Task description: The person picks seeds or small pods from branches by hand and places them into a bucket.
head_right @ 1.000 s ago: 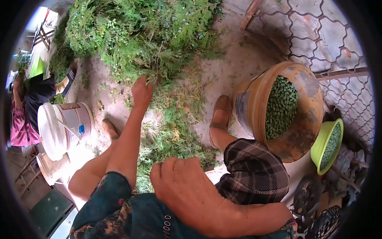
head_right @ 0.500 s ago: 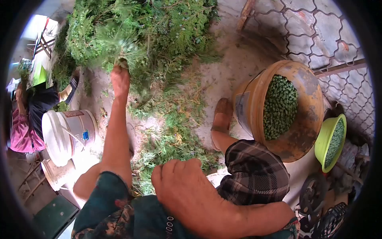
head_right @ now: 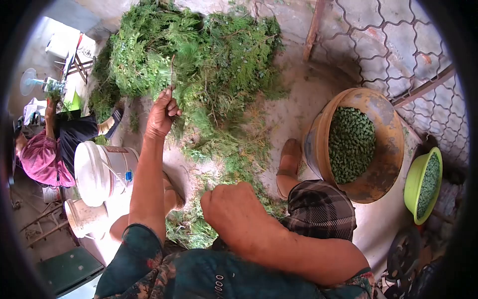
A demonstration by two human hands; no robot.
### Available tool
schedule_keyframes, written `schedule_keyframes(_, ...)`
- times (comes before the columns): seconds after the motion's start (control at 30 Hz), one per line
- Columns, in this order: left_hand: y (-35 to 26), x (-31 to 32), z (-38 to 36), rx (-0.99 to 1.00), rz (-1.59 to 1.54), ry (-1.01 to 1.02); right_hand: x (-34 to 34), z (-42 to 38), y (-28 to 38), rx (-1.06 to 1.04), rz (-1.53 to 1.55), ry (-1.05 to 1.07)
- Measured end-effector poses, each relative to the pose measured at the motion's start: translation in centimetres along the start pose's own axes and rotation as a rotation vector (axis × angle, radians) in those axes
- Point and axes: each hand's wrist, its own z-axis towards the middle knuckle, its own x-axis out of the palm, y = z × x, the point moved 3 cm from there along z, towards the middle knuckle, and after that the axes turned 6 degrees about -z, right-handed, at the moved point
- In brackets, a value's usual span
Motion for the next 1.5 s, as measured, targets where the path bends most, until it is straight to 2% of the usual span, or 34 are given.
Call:
schedule_keyframes(0.1, 0.6, -0.1, -0.1, 0.023, 0.07, -0.089, 0.6, 0.4, -0.2, -0.023, -0.019, 0.03)
schedule_keyframes(0.13, 0.8, -0.3, 0.0, -0.033, 0.228, -0.105, 0.8, 0.5, -0.3, -0.018, -0.031, -0.003)
schedule_keyframes(0.17, 0.7, -0.4, -0.1, -0.028, 0.227, -0.101, 0.8, 0.6, -0.5, -0.013, -0.045, -0.038)
schedule_keyframes(0.23, -0.5, 1.7, -1.5, 0.043, 0.119, 0.024, 0.4, 0.8, -0.9, 0.025, -0.045, -0.098)
schedule_keyframes(0.3, -2.2, 3.6, -2.7, 0.077, 0.099, 0.054, -0.3, 1.2, -1.5, 0.052, -0.044, -0.152)
schedule_keyframes(0.37, -4.1, 5.4, -3.6, 0.099, 0.015, 0.112, -1.9, 1.5, -2.6, 0.213, -0.063, -0.352)
schedule_keyframes(0.4, -5.0, 6.2, -4.0, 0.101, -0.017, 0.137, -2.3, 1.8, -2.9, 0.206, -0.07, -0.356)
schedule_keyframes(0.47, -6.7, 7.8, -5.2, 0.095, -0.092, 0.207, -3.6, 2.1, -3.9, 0.231, 0.071, -0.682)
schedule_keyframes(0.5, -7.4, 8.8, -6.0, 0.075, -0.165, 0.274, -3.9, 2.4, -4.0, 0.222, 0.059, -0.69)
schedule_keyframes(0.57, -8.7, 10.4, -8.0, 0.081, -0.175, 0.331, -5.1, 2.7, -4.5, 0.204, 0.281, -0.902)
schedule_keyframes(0.6, -9.1, 10.8, -9.0, 0.069, -0.174, 0.328, -5.3, 3.0, -4.9, 0.246, 0.424, -0.814)
schedule_keyframes(0.63, -9.5, 11.3, -10.0, 0.054, -0.173, 0.328, -5.6, 3.5, -5.0, 0.24, 0.403, -0.835)
schedule_keyframes(0.7, -9.7, 12.3, -12.2, 0.026, -0.198, 0.364, -5.4, 4.7, -5.3, 0.177, 1.144, -0.83)
schedule_keyframes(0.73, -9.7, 12.6, -13.1, 0.026, -0.174, 0.389, -6.4, 4.5, -4.9, 0.184, 1.348, -0.699)
schedule_keyframes(0.77, -9.4, 12.7, -14.0, 0.024, -0.15, 0.41, -6.9, 4.6, -5.0, 0.183, 1.339, -0.712)
schedule_keyframes(0.8, -9.0, 12.5, -15.0, 0.026, -0.15, 0.421, -7.0, 5.0, -4.9, 0.05, 1.6, -0.633)
schedule_keyframes(0.83, -8.5, 12.1, -15.9, 0.093, 0.121, 0.366, -7.1, 5.4, -4.9, -0.094, 1.853, -0.534)
schedule_keyframes(0.87, -8.1, 11.8, -16.6, 0.16, 0.39, 0.302, -7.0, 5.7, -5.0, -0.209, 1.932, -0.426)
schedule_keyframes(0.9, -7.7, 11.5, -17.1, 0.159, 0.386, 0.304, -7.5, 5.9, -4.7, -0.314, 2.0, -0.305)
schedule_keyframes(0.97, -6.7, 11.3, -17.7, 0.192, 0.531, 0.455, -8.2, 6.0, -4.1, -0.13, 1.8, -0.778)
schedule_keyframes(1.03, -6.7, 11.0, -17.9, 0.12, 0.544, 0.448, -8.1, 6.0, -4.2, -0.101, 1.71, -0.745)
schedule_keyframes(1.1, -7.2, 11.2, -18.2, 0.216, 0.572, 0.355, -8.2, 5.8, -3.8, 0.03, 1.319, -0.837)
schedule_keyframes(1.13, -7.5, 11.6, -18.3, 0.184, 0.417, 0.383, -8.2, 7.1, -3.8, -0.128, 0.967, -1.08)
schedule_keyframes(1.17, -7.9, 12.0, -18.4, 0.181, 0.412, 0.374, -7.2, 7.3, -4.1, -0.126, 0.972, -1.07)
schedule_keyframes(1.23, -8.7, 12.6, -18.5, 0.247, 0.386, 0.365, -6.0, 7.7, -3.2, 0.298, 1.046, -0.689)
schedule_keyframes(1.27, -8.0, 12.6, -18.2, 0.354, 0.492, 0.227, -6.6, 7.7, -2.0, 0.249, 1.071, -0.654)
schedule_keyframes(1.3, -7.3, 12.7, -17.9, 0.351, 0.487, 0.216, -6.5, 8.0, -1.6, 0.249, 1.072, -0.64)
schedule_keyframes(1.37, -6.3, 12.3, -17.1, 0.356, 0.696, 0.118, -6.5, 8.5, -0.9, 0.117, 1.011, -0.783)
schedule_keyframes(1.4, -6.1, 11.7, -16.8, 0.425, 0.7, 0.075, -6.4, 8.8, -0.8, 0.115, 1.013, -0.77)
schedule_keyframes(1.43, -6.2, 11.4, -16.7, 0.422, 0.697, 0.065, -6.2, 9.2, -1.0, 0.078, 1.168, -0.732)
schedule_keyframes(1.5, -7.1, 10.5, -16.5, 0.46, 0.551, -0.103, -6.0, 9.8, -1.2, -0.002, 1.475, -0.648)
